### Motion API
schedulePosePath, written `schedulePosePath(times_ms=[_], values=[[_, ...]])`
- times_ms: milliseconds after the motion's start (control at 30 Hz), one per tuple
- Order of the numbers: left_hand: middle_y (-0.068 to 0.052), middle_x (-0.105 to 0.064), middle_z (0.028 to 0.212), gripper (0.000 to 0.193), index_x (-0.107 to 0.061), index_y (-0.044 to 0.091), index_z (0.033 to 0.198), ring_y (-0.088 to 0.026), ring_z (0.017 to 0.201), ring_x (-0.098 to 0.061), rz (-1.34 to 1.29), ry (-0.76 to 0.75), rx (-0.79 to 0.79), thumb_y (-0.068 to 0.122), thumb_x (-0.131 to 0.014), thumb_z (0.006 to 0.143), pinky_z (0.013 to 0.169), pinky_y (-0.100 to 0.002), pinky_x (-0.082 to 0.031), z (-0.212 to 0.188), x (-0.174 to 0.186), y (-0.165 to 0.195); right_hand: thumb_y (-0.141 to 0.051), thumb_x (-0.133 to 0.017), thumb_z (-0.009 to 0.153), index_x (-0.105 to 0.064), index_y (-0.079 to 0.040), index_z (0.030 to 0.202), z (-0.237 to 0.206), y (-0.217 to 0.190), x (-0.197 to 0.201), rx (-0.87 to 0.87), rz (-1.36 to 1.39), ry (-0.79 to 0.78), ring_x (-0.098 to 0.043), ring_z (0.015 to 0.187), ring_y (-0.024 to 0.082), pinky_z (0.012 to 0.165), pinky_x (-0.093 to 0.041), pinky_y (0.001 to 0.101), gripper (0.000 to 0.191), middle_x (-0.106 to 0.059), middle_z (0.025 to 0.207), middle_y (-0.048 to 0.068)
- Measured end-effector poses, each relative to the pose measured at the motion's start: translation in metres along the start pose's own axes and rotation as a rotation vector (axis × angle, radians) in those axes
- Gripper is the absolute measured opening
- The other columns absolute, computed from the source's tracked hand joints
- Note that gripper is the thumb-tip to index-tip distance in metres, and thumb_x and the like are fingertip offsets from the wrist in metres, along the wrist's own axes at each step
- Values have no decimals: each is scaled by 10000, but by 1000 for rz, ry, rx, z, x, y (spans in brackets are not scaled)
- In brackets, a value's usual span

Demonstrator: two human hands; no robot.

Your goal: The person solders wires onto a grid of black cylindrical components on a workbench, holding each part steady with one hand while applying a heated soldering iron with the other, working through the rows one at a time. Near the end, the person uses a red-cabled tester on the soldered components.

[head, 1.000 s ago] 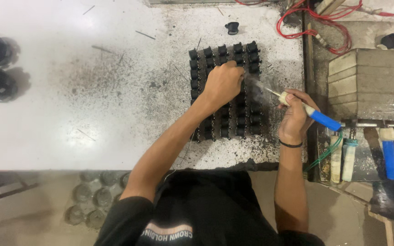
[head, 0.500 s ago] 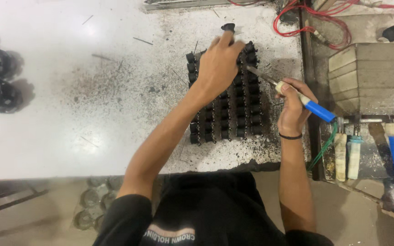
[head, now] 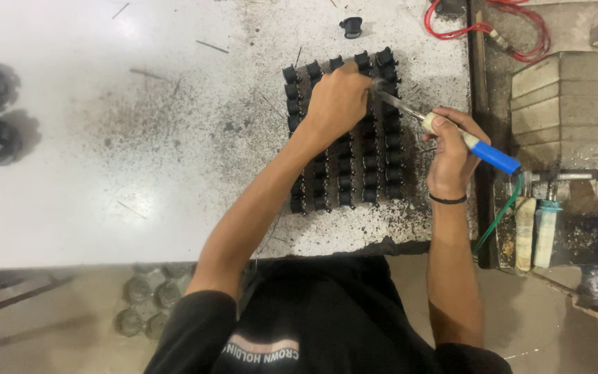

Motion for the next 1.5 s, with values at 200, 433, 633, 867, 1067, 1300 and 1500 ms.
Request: schedulePosePath(times_ms=[200,433,633,867,1067,1300,1500], values=[[-203,-655,965,113,-770,70,807,-437,718,-702,93,-42,-2,59,-659,788,619,-528,-578,0,-6,4,-74,-676,925,-713,92,1033,-1,-1,0,-12,-42,41,-663,810,206,667,-544,313,202,-693,960,150],[-206,-654,925,66,-729,45,765,-429,744,-706,129,-32,-36,54,-665,779,649,-524,-581,0,-7,6,-74,-670,932,-710,104,1040,-2,-3,0,48,-21,28,-648,797,208,689,-543,318,212,-688,965,158],[-161,-663,915,71,-721,32,734,-422,744,-693,13,20,15,79,-683,771,666,-531,-572,-5,-1,5,-53,-667,926,-714,112,1045,-3,-3,-1,70,-59,48,-653,810,206,701,-544,312,208,-689,988,156],[-140,-668,898,67,-736,50,773,-408,737,-690,-9,19,7,80,-681,797,648,-520,-563,-6,3,4,-60,-662,929,-713,109,1056,-3,-7,-4,58,-49,4,-658,804,209,703,-546,310,217,-691,956,159],[-146,-671,894,86,-736,57,857,-410,728,-691,-28,4,-6,91,-674,807,636,-517,-562,-4,-5,-2,-63,-664,927,-717,110,1066,-4,-7,-5,55,-71,-22,-655,816,205,730,-539,301,229,-687,957,156],[-201,-691,810,105,-689,16,873,-438,716,-692,-10,-22,-72,119,-669,867,627,-538,-563,0,28,25,-58,-656,893,-710,80,1000,10,-22,7,109,74,38,-687,824,221,693,-570,327,183,-706,952,143],[-178,-686,747,94,-706,62,992,-414,714,-690,-141,177,-265,49,-646,921,637,-529,-557,29,102,80,-100,-700,992,-733,110,1094,23,-12,1,175,-262,-66,-638,840,183,769,-500,281,235,-698,932,137]])
Point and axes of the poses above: each hand's wrist, its own z-axis towards the middle knuckle, its own x-axis out of the back of the hand, y = z × x, the point moved 2 cm from there along z, towards the middle knuckle
